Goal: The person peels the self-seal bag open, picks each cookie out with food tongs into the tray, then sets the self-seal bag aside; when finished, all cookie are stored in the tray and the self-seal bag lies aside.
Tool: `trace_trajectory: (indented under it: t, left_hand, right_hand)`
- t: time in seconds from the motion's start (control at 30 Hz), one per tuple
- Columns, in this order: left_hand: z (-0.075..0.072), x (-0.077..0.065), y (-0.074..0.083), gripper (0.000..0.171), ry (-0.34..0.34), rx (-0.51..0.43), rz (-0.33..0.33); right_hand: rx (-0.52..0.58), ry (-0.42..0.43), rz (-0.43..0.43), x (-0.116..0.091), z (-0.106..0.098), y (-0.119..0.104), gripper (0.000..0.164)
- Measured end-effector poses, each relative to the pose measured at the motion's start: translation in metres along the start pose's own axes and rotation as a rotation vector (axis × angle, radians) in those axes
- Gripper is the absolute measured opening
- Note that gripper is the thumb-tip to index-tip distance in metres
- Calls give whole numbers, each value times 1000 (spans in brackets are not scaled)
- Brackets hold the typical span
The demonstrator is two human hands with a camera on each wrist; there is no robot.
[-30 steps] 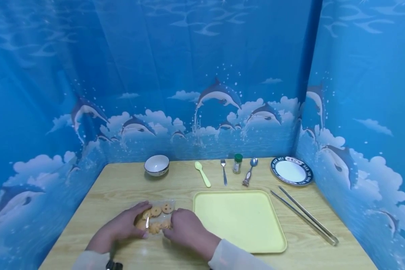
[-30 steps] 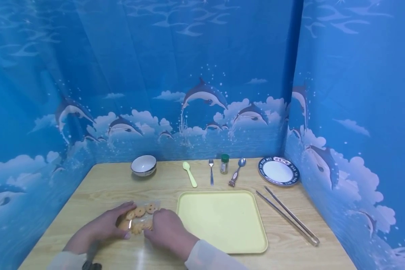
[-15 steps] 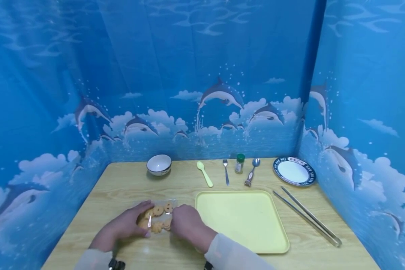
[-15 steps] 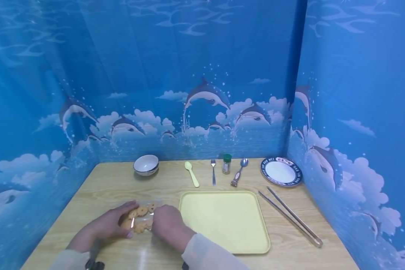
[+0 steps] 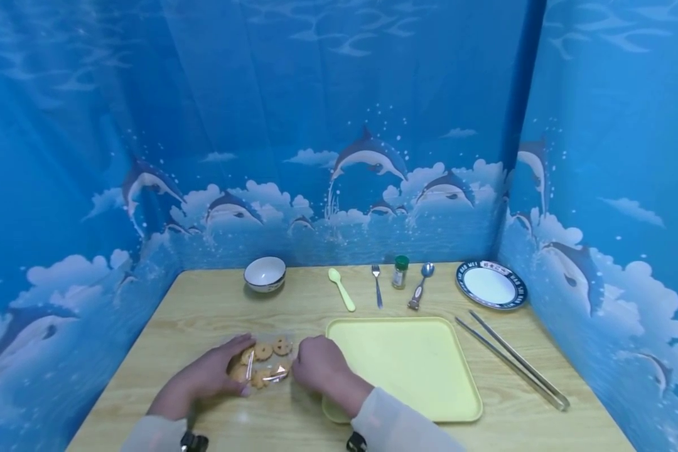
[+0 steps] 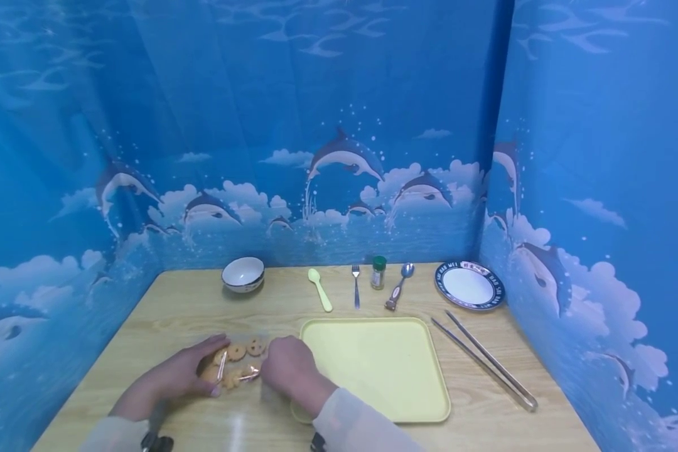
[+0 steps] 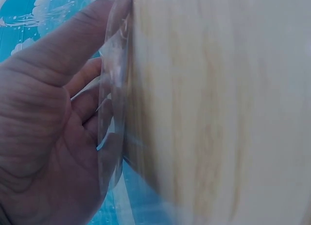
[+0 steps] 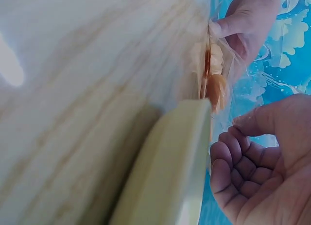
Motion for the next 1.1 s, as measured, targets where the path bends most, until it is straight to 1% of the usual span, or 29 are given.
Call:
trace_trajectory:
  t: [0.13,0.27,0.37,0.53,0.67,0.77,0.9,0.97,1.1]
  left_hand:
    - [-2,0,1,111,0,3,-9]
    - [-3,0,2,110,-4,-2,-25]
    - [-3,1,1,111,-4,3,-32]
    - [-1,5,1,111,-6,7,-44]
    - [1,7,2,111,-16,9,-47]
    - [2,6,2,110,-19,13,-40]
    - [1,3,3,109,-20,10,-47]
    - [0,2,4,109,-20,5,-56]
    - [-2,-1,3,110,-18,5,-75]
  right_hand:
    - [33,-16,-7,2,1,2,41]
    - [105,-60,29,7,-1,1,45]
    - [142,-65,55,13,-3,-1,43]
    - [104,-28,83,26,-8,-4,39]
    - [49,-44,110,36,-3,-2,39]
    - [7,-58,106,42,3,-1,31]
    - [-36,-66,102,46,7,1,12]
    - [-29,-61,117,46,7,2,7]
    - [23,-40,169,44,5,7,9]
Point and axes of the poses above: each hand's wrist, its own x-axis towards the middle knuckle, its own z-axis out of the palm, y = z × x, the point moved 3 cm from there along x, towards the middle knuckle, and after that the axes turned 15 degrees about -z, right-handed, at the moved point
